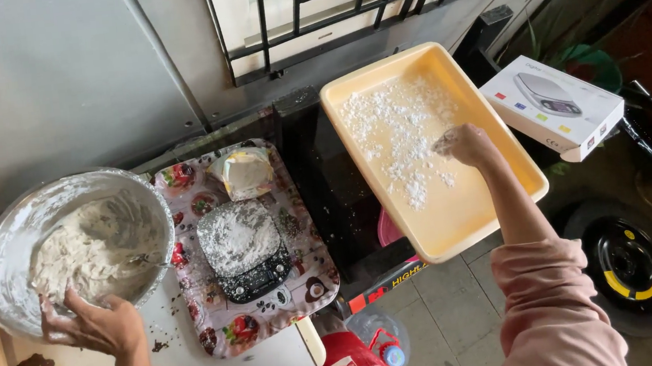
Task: The person scoops dough from a metal bowl using a spoon, rolls it into a ball by hand, and places it into a yellow tray. They also sprinkle a white powder into the tray to coat the dough balls.
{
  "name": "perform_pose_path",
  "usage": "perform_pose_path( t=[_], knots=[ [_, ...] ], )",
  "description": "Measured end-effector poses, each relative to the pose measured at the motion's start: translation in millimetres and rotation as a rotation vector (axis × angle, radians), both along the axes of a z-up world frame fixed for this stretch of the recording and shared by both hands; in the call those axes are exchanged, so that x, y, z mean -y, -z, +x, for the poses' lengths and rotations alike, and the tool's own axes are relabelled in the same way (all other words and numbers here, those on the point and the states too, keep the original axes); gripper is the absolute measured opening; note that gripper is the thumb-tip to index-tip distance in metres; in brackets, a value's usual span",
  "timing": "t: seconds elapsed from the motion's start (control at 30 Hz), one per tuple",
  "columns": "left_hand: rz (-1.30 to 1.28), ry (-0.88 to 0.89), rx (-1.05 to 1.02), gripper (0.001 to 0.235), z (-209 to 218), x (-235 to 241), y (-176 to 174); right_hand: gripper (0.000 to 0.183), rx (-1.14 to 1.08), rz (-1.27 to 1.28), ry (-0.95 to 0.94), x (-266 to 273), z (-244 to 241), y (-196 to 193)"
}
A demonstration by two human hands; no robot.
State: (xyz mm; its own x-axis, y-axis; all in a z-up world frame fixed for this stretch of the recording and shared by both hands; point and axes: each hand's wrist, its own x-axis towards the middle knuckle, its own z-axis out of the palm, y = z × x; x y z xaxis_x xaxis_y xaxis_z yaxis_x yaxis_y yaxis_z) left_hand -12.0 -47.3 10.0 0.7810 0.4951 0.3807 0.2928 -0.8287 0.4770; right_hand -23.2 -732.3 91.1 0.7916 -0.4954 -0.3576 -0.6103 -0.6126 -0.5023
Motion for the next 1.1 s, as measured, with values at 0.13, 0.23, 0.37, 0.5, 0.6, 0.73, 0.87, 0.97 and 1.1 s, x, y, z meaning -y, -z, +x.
perform_pose_path(
  t=[0.13, 0.23, 0.37, 0.5, 0.6, 0.73, 0.87, 0.97, 1.1],
  knots=[
    [0.054, 0.000, 0.023, 0.047, 1.5, 1.5, 0.6, 0.010, -0.164, -0.104, -0.003, 28.1, 1.2, 2.4],
    [0.056, -0.024, 0.026, 0.044, 2.5, 1.6, 3.1, 0.014, -0.155, -0.255, 0.028, 74.3, 9.7, 28.7],
    [0.061, -0.041, 0.004, 0.041, 2.1, 0.2, 6.7, 0.027, 0.100, -0.193, 0.178, 88.1, 12.0, 31.2],
    [0.147, -0.015, 0.057, 0.041, 0.9, -1.1, 9.6, 0.030, -0.024, -0.313, 0.170, 94.2, 6.5, 29.1],
    [0.109, -0.012, 0.051, 0.040, 1.0, 1.3, 5.5, 0.033, -0.068, -0.337, 0.155, 91.9, -3.4, 23.2],
    [0.098, -0.059, 0.003, 0.044, 3.6, -0.2, 9.0, 0.017, -0.274, -0.455, -0.073, 104.1, -3.7, 53.8],
    [0.074, -0.061, -0.004, 0.045, 3.3, -0.9, 9.8, 0.030, -0.141, 0.003, -0.154, 3.2, -6.8, -8.8],
    [0.096, -0.037, 0.000, 0.043, 0.3, 2.7, 3.9, 0.019, -0.139, 0.090, -0.210, -26.2, 2.2, 1.1],
    [0.054, -0.054, 0.022, 0.042, 0.4, 3.1, 4.2, 0.022, -0.073, 0.087, -0.468, -54.7, 24.0, 6.8]
  ],
)
